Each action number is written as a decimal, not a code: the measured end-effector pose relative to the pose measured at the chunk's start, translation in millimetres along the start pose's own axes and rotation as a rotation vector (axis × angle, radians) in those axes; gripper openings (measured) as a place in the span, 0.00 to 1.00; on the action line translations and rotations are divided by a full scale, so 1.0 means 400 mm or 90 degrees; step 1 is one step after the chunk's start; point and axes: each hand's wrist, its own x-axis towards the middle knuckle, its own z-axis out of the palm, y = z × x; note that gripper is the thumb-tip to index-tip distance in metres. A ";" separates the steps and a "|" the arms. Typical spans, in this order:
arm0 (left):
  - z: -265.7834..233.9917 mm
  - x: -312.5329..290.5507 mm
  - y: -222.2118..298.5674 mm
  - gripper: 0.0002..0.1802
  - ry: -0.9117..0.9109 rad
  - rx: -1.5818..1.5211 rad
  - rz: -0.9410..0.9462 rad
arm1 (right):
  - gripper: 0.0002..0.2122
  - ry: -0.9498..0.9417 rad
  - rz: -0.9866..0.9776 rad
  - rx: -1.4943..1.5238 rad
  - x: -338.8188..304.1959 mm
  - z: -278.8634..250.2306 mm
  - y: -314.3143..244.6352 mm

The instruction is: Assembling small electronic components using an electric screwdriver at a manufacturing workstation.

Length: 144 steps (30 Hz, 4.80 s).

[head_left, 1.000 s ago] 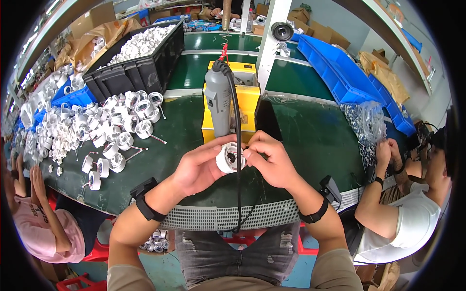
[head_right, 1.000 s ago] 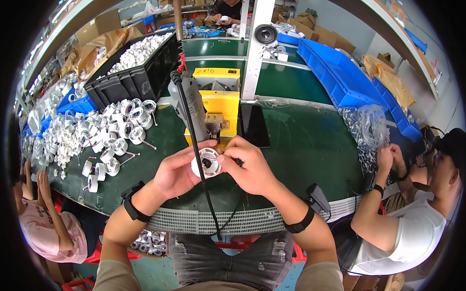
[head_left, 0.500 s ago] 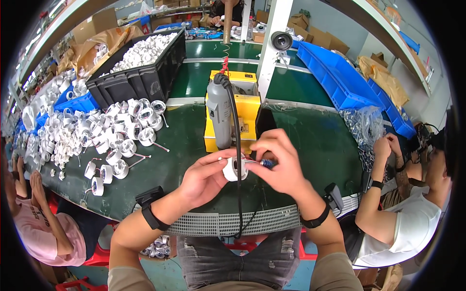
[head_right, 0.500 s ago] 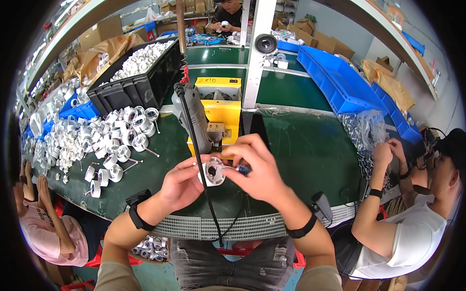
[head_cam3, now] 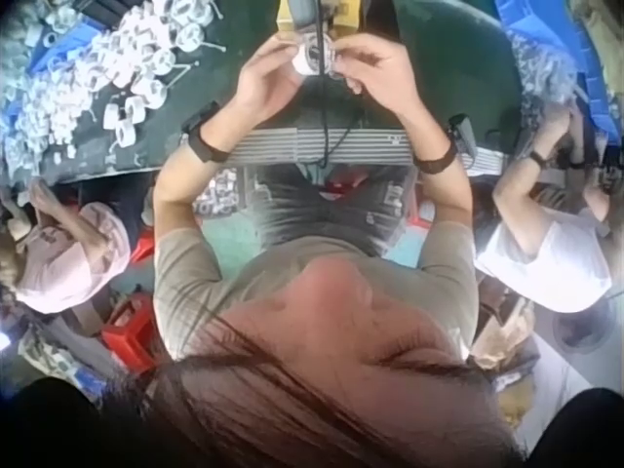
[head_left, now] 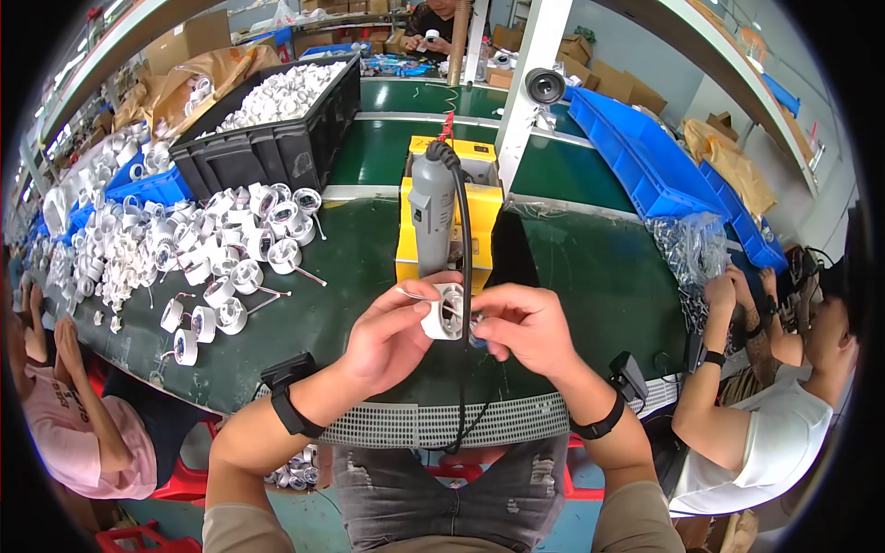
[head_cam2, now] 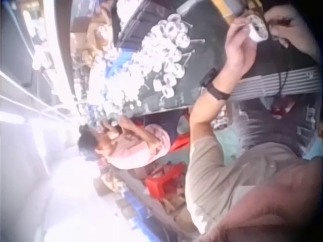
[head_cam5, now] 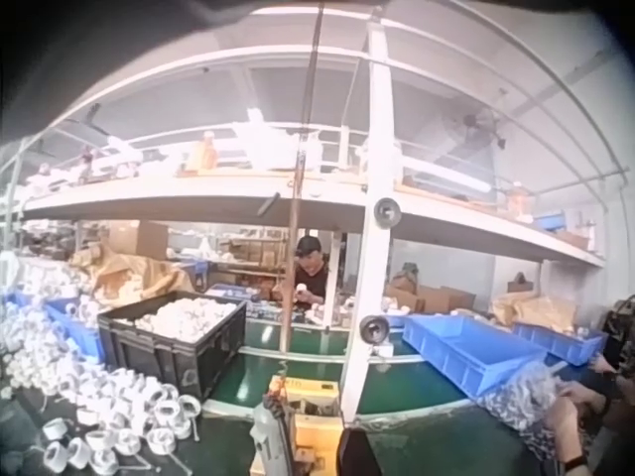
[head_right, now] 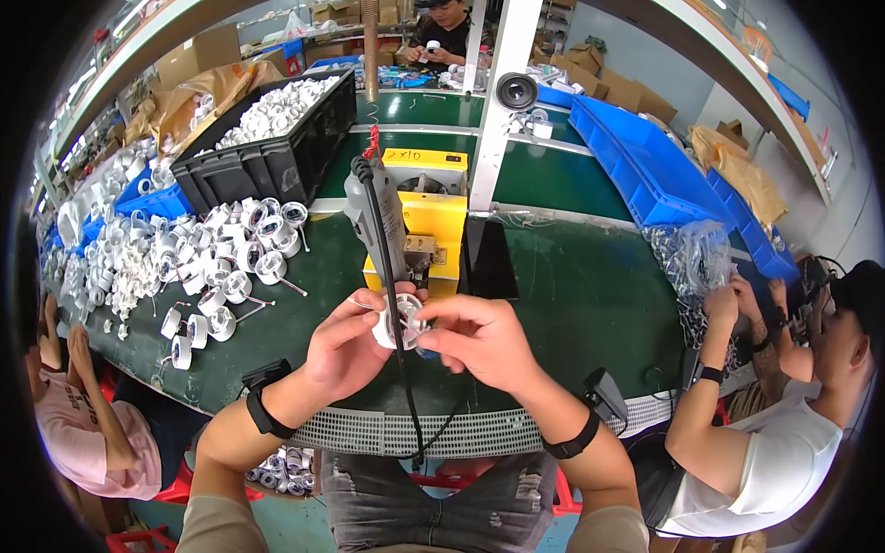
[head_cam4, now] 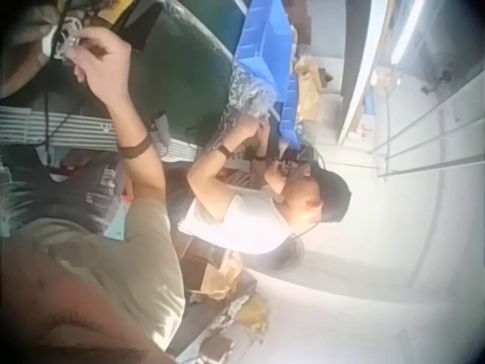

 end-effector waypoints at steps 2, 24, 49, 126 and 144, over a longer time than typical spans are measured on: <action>0.008 0.003 0.002 0.13 0.018 0.009 -0.006 | 0.06 0.082 -0.009 0.200 0.008 0.034 0.025; 0.025 0.001 -0.014 0.31 0.056 0.423 -0.066 | 0.12 0.183 -0.122 -0.034 0.028 0.049 0.095; -0.035 0.030 0.002 0.17 0.291 0.331 -0.355 | 0.17 0.465 -0.330 0.020 0.303 0.111 0.000; -0.036 0.041 0.012 0.14 0.311 0.368 -0.329 | 0.17 0.198 -0.293 0.152 0.168 0.176 0.078; -0.180 0.008 0.257 0.31 0.590 1.464 0.178 | 0.19 0.337 -0.268 0.011 0.178 0.147 0.077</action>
